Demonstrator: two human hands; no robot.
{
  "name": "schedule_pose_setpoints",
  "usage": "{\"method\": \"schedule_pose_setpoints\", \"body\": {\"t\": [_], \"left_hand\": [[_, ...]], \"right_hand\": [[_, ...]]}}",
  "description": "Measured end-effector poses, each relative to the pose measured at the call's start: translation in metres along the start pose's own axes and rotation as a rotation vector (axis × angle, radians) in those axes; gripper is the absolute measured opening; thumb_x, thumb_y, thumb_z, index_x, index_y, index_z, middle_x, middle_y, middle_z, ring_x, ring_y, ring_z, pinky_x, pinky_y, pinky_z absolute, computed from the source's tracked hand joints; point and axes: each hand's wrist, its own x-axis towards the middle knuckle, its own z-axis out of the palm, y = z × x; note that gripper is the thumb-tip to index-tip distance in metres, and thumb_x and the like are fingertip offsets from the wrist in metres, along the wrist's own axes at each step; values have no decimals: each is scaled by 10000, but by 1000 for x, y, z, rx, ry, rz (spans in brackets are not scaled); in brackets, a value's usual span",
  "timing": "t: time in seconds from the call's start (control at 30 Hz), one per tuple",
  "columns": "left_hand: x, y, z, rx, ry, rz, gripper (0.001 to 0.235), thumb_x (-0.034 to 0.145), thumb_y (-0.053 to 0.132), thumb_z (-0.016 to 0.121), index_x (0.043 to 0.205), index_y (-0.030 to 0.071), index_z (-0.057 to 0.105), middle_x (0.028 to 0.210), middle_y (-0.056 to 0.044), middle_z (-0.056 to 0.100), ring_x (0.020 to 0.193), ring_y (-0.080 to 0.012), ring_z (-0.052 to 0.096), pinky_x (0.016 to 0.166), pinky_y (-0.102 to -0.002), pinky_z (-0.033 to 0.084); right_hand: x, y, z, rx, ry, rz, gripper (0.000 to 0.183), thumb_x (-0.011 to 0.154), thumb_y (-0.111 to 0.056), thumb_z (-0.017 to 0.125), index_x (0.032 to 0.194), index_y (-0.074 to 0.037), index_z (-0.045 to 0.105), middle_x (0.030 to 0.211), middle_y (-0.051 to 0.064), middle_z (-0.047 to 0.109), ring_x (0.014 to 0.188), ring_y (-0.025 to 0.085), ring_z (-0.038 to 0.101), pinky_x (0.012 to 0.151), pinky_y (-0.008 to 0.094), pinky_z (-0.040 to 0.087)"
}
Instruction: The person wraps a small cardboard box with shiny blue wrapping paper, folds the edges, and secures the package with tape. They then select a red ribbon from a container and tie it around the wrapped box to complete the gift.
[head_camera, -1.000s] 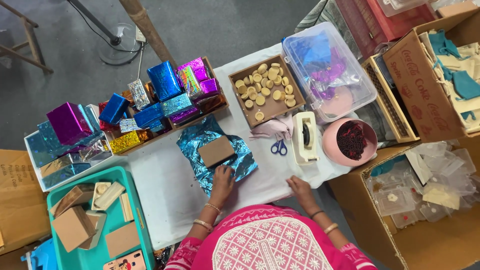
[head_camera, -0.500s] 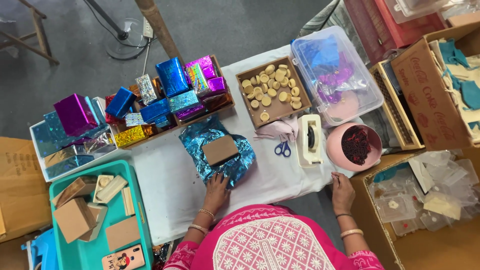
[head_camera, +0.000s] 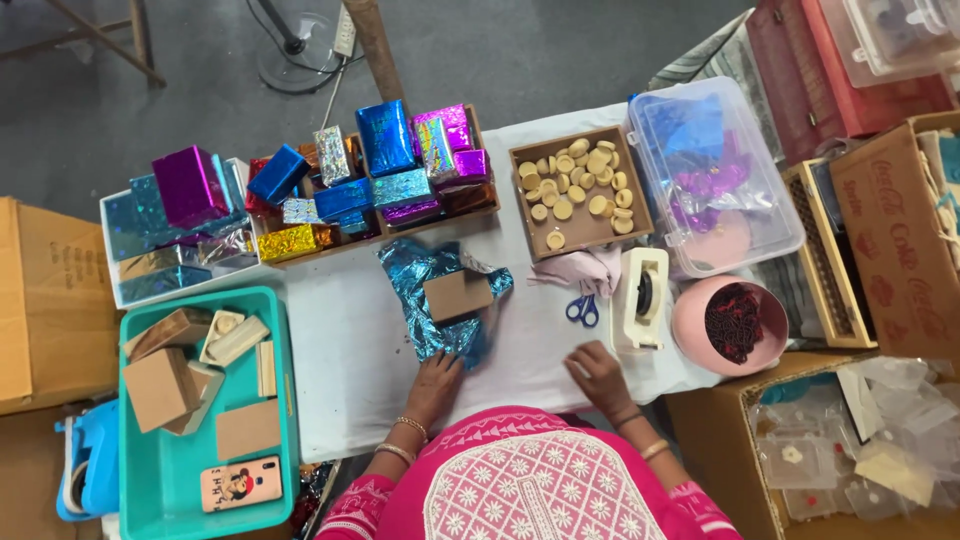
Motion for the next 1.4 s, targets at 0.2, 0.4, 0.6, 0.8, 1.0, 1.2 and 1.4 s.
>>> {"method": "schedule_pose_setpoints", "body": {"t": [0.2,0.4,0.6,0.8,1.0,1.2,1.4], "left_hand": [[-2,-3,-11,64,35,69,217,858,122,639,1075,109,654,988,-85,671,1092,-282,623,965,-423,499],[-5,10,-26,142,29,123,406,832,62,604,1219,162,675,925,-97,642,971,-272,605,854,-394,500],[-9,-5,-26,167,5,152,463,846,45,581,1280,179,670,979,-108,638,1001,-276,592,893,-395,491],[-15,-18,-32,140,45,142,399,815,68,604,1196,137,701,987,-95,649,1054,-280,586,940,-408,486],[-11,-24,-49,-51,-3,22,131,843,169,675,932,80,711,956,-133,653,1078,-332,577,944,-444,493],[21,-29,-38,-434,209,-289,266,932,226,707,1091,39,604,1128,-175,630,1135,-380,577,964,-473,505],[56,-64,-1,-380,344,-281,859,825,203,791,1522,53,310,1416,-250,471,1250,-447,475,1060,-499,427]], "right_hand": [[42,-16,43,26,-177,-239,173,898,-153,725,1043,-64,696,1072,103,662,1069,295,614,914,401,521],[90,-40,78,8,-148,-303,568,834,-247,781,1334,-110,551,1383,141,515,1279,372,492,1083,495,392],[106,-19,107,77,-257,-241,706,780,-165,753,1436,-137,494,1471,207,481,1242,384,504,1057,450,396],[71,35,116,-51,-420,-179,377,817,1,651,1166,-139,686,1028,71,695,1032,292,632,988,434,452],[62,25,94,-16,-380,-25,293,826,74,601,957,-130,765,1000,47,716,980,305,655,919,403,509],[108,-32,102,186,-319,189,292,949,-69,658,1235,-122,671,1130,126,649,1036,316,675,916,422,548],[143,-36,138,91,-388,31,1074,609,-198,936,1513,-118,363,1453,246,390,1279,487,435,1018,510,450]]}}
